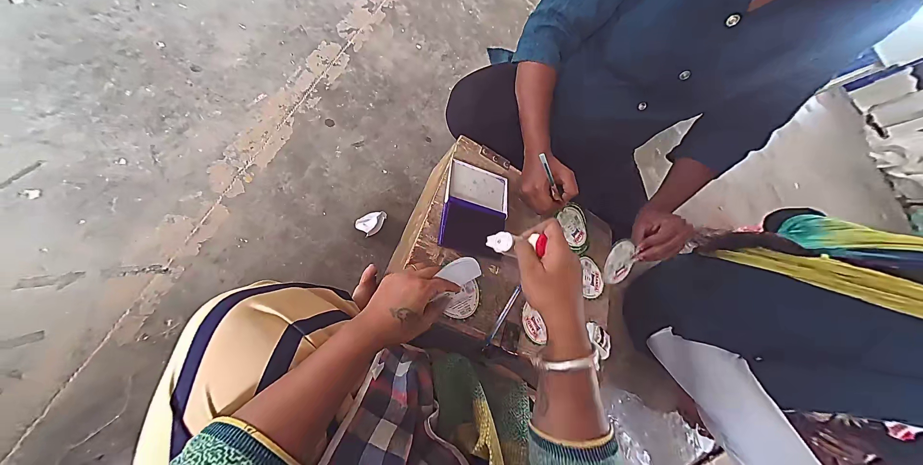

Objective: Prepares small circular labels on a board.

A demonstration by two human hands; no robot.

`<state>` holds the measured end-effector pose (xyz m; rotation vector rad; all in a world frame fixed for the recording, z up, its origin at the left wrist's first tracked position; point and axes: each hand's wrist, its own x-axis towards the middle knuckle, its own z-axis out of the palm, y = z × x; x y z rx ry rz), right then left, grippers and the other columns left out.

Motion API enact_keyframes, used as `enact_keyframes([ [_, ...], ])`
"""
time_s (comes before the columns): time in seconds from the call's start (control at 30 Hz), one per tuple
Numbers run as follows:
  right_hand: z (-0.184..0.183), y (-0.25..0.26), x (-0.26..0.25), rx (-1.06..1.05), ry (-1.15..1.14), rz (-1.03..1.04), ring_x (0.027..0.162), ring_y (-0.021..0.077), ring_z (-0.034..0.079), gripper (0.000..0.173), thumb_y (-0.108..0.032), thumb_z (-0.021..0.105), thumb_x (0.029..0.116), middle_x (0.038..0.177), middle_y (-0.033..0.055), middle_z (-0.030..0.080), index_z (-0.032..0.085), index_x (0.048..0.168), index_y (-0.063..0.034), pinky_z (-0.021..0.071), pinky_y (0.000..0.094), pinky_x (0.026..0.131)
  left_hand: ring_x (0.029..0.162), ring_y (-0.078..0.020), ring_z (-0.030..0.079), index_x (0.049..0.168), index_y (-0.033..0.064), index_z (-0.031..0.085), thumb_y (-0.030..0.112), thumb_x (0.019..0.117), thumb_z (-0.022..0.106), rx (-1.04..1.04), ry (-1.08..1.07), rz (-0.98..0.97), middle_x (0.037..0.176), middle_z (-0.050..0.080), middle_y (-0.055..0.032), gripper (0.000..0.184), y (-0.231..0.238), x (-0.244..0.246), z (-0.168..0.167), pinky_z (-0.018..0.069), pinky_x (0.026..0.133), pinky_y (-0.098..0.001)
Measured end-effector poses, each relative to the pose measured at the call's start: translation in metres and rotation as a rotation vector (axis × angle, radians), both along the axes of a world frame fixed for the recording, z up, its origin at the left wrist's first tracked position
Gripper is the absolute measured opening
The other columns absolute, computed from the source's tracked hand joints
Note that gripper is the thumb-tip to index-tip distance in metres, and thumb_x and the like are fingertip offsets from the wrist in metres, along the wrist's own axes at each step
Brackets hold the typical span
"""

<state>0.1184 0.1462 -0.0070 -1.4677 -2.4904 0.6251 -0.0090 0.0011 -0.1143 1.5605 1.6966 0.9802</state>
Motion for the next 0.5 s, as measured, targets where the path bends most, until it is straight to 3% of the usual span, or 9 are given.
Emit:
enact_keyframes([
  [0.1,-0.018,0.024,-0.026,-0.028,-0.126,-0.002,0.082,0.0408,0.066,0.024,-0.019,0.057,0.1039,0.087,0.0219,0.066,0.06,0.118,0.0,0.0496,0.0608,0.07,0.12,-0.039,0.064,0.114,0.008,0.077,0.031,0.0871,0.079,0.059,0.095,-0.058,0.119,0.073,-0.0164,0.035,0.001,0.002,-0.003,0.0508,0.09,-0.0605],
  [0.2,-0.038,0.028,-0.037,-0.031,-0.178,0.022,0.083,0.0425,0.067,0.022,-0.017,0.059,0.1022,0.087,0.023,0.066,0.06,0.114,0.0014,0.049,0.0614,0.07,0.114,-0.038,0.067,0.101,0.0056,0.08,0.02,0.0952,0.069,0.061,0.068,-0.024,0.108,0.076,-0.0169,0.019,-0.001,0.004,-0.003,0.0526,0.088,-0.0573],
  [0.27,-0.032,0.029,-0.031,-0.055,-0.154,0.0,0.084,0.0418,0.066,0.023,-0.017,0.058,0.1029,0.089,0.0235,0.066,0.059,0.117,0.0023,0.0492,0.061,0.073,0.112,-0.0396,0.067,0.101,0.0045,0.08,0.018,0.0994,0.064,-0.009,0.022,-0.008,0.107,0.075,-0.0184,0.021,0.001,0.001,0.004,0.0496,0.088,-0.0598],
  [0.37,-0.012,0.025,-0.012,-0.054,-0.015,-0.074,0.082,0.0351,0.063,0.022,-0.014,0.057,0.1033,0.09,0.0211,0.064,0.059,0.117,0.0034,0.0484,0.0564,0.074,0.108,-0.039,0.069,0.1,0.0043,0.08,0.021,0.0981,0.066,-0.044,-0.042,0.011,0.104,0.075,-0.019,0.021,0.005,-0.003,0.004,0.0501,0.092,-0.0602],
  [0.5,-0.003,0.013,0.019,-0.049,0.103,-0.051,0.072,0.0192,0.055,0.019,-0.015,0.055,0.1004,0.081,0.0087,0.057,0.06,0.11,0.0008,0.0452,0.0438,0.067,0.098,-0.0349,0.07,0.094,0.0047,0.08,0.031,0.0905,0.077,-0.131,-0.135,0.073,0.097,0.075,-0.0175,0.027,0.007,-0.005,0.005,0.0489,0.089,-0.0583],
])
